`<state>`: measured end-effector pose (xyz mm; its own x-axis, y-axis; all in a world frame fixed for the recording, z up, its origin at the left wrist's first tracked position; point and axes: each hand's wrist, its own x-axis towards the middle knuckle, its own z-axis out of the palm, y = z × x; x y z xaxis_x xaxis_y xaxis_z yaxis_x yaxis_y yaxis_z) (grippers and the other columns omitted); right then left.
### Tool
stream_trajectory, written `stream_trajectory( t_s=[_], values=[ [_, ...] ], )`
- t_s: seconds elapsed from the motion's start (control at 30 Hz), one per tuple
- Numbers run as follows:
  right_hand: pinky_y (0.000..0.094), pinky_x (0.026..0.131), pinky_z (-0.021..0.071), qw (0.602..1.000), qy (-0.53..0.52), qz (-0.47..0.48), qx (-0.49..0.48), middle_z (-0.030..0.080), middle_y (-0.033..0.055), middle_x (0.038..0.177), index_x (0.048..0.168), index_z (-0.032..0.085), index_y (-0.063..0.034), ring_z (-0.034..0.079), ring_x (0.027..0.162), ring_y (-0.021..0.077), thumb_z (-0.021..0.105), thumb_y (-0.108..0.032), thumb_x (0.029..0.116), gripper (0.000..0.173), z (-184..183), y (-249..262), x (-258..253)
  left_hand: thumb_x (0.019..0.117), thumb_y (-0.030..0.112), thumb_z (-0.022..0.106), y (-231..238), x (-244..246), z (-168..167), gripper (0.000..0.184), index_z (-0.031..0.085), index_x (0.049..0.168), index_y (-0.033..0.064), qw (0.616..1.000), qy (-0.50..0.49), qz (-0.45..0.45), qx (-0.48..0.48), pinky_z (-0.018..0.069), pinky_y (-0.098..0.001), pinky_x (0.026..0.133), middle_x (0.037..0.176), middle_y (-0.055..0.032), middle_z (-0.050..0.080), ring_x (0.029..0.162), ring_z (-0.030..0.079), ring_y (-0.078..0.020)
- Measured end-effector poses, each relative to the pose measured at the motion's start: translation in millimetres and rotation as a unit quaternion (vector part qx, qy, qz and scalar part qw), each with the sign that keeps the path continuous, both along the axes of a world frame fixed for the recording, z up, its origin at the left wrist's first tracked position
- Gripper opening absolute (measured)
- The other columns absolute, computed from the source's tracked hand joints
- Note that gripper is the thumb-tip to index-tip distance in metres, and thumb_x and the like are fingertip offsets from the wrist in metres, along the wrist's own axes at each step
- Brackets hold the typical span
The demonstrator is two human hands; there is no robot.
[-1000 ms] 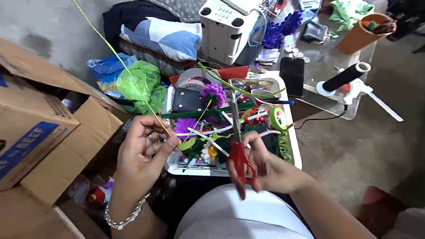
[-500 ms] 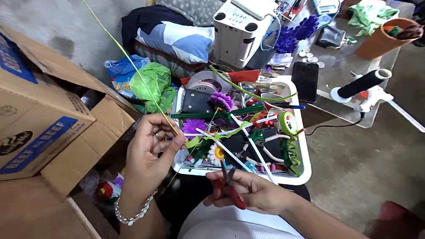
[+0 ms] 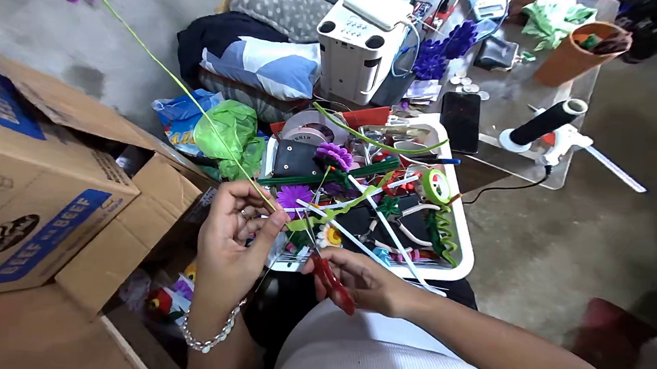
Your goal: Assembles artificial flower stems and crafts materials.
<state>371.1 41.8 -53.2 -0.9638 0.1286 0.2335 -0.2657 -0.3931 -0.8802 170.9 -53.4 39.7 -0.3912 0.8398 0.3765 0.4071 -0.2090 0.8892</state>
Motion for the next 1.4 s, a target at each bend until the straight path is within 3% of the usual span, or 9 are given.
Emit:
stream_trajectory(
  t_s=[0.27, 0.43, 0.57, 0.67, 0.8, 0.9, 1.0, 1.23, 1.4],
  values=[
    [0.0202, 0.065, 0.0568, 0.958, -0.062, -0.176, 0.219, 0.067, 0.0029, 0.088, 0.135, 0.048, 0.0006, 0.065, 0.072, 0.0043, 0.062, -0.013, 0.1006, 0.040, 2.5, 1.9, 6.1, 0.0962, 0.014, 0.070, 0.3, -3.6, -2.4, 0.030, 0.053, 0.120, 0.0157, 1.000, 0.003, 0.012, 0.004, 0.0629, -0.0240, 0.078, 0.104, 0.0059, 0.066, 0.089, 0.070, -0.0082],
    [0.0395, 0.072, 0.0615, 0.731, -0.152, -0.312, 0.588, 0.072, 0.0136, 0.087, 0.102, 0.070, -0.0007, 0.073, 0.078, 0.0263, 0.065, -0.011, 0.0956, 0.013, 10.8, 18.3, 4.0, 0.0948, 0.013, 0.071, 1.3, -1.8, -3.3, 0.031, 0.053, 0.120, 0.0162, 1.000, -0.005, 0.017, 0.011, 0.0635, -0.0248, 0.078, 0.107, 0.0057, 0.065, 0.090, 0.070, -0.0084],
    [0.0480, 0.070, 0.0597, 0.636, -0.179, -0.247, 0.709, 0.073, 0.0190, 0.086, 0.093, 0.075, 0.0013, 0.074, 0.078, 0.0347, 0.068, 0.009, 0.0845, 0.014, 8.2, 25.4, -2.7, 0.0949, 0.013, 0.071, 3.9, 1.7, -5.2, 0.030, 0.053, 0.119, 0.0160, 1.000, -0.012, 0.008, 0.020, 0.0632, -0.0245, 0.079, 0.106, 0.0058, 0.065, 0.090, 0.070, -0.0080],
    [0.0489, 0.074, 0.0604, 0.666, -0.175, -0.253, 0.679, 0.074, 0.0179, 0.097, 0.110, 0.075, -0.0017, 0.074, 0.086, 0.0344, 0.063, 0.006, 0.0905, 0.024, 16.4, 28.7, -6.5, 0.0953, 0.016, 0.072, 6.0, 4.9, -7.6, 0.029, 0.054, 0.118, 0.0153, 1.000, -0.013, -0.001, 0.020, 0.0633, -0.0255, 0.079, 0.105, 0.0055, 0.066, 0.091, 0.070, -0.0090],
    [0.0218, 0.081, 0.0571, 0.848, -0.082, -0.326, 0.410, 0.072, 0.0049, 0.106, 0.123, 0.069, -0.0020, 0.067, 0.088, 0.0062, 0.058, -0.035, 0.1042, 0.039, 45.0, 32.6, -13.0, 0.0958, 0.015, 0.071, 9.5, 11.3, -9.0, 0.028, 0.054, 0.118, 0.0154, 0.999, -0.030, -0.013, 0.015, 0.0624, -0.0267, 0.082, 0.105, 0.0051, 0.067, 0.092, 0.070, -0.0096],
    [0.0177, 0.073, 0.0585, 0.954, -0.079, -0.248, 0.150, 0.072, -0.0004, 0.096, 0.113, 0.069, -0.0002, 0.068, 0.080, 0.0011, 0.072, -0.024, 0.0960, 0.029, 54.3, 32.6, -16.9, 0.0951, 0.015, 0.072, 13.2, 17.8, -13.8, 0.028, 0.055, 0.118, 0.0149, 0.999, -0.038, -0.024, 0.030, 0.0614, -0.0256, 0.084, 0.104, 0.0057, 0.068, 0.093, 0.070, -0.0082],
    [0.0186, 0.068, 0.0573, 0.964, -0.082, -0.238, 0.087, 0.072, -0.0019, 0.086, 0.100, 0.071, -0.0025, 0.067, 0.074, 0.0022, 0.072, -0.013, 0.0951, 0.012, 53.2, 35.4, -21.3, 0.0944, 0.013, 0.073, 19.5, 21.5, -17.5, 0.027, 0.056, 0.115, 0.0091, 0.998, -0.045, -0.032, 0.044, 0.0614, -0.0259, 0.085, 0.106, 0.0036, 0.067, 0.095, 0.069, -0.0084],
    [0.0234, 0.077, 0.0547, 0.694, -0.007, -0.499, 0.519, 0.072, 0.0018, 0.086, 0.095, 0.073, -0.0093, 0.067, 0.082, 0.0097, 0.062, -0.019, 0.0978, 0.015, 33.6, 31.9, -21.0, 0.1077, 0.019, 0.044, 45.2, -18.1, 6.6, 0.050, 0.031, 0.155, 0.0108, 0.981, -0.149, 0.035, 0.118, 0.0620, -0.0431, 0.091, 0.133, -0.0075, 0.066, 0.111, 0.071, -0.0256],
    [0.0324, 0.071, 0.0543, 0.620, -0.026, -0.511, 0.595, 0.068, 0.0043, 0.079, 0.089, 0.072, -0.0091, 0.066, 0.076, 0.0195, 0.060, -0.019, 0.0964, 0.017, 17.9, 28.9, -17.7, 0.1135, 0.024, 0.028, 72.9, -62.8, 23.1, 0.034, 0.048, 0.137, 0.0104, 0.952, -0.229, 0.149, 0.137, 0.0608, -0.0288, 0.084, 0.119, -0.0010, 0.070, 0.098, 0.072, -0.0127]
  ],
)
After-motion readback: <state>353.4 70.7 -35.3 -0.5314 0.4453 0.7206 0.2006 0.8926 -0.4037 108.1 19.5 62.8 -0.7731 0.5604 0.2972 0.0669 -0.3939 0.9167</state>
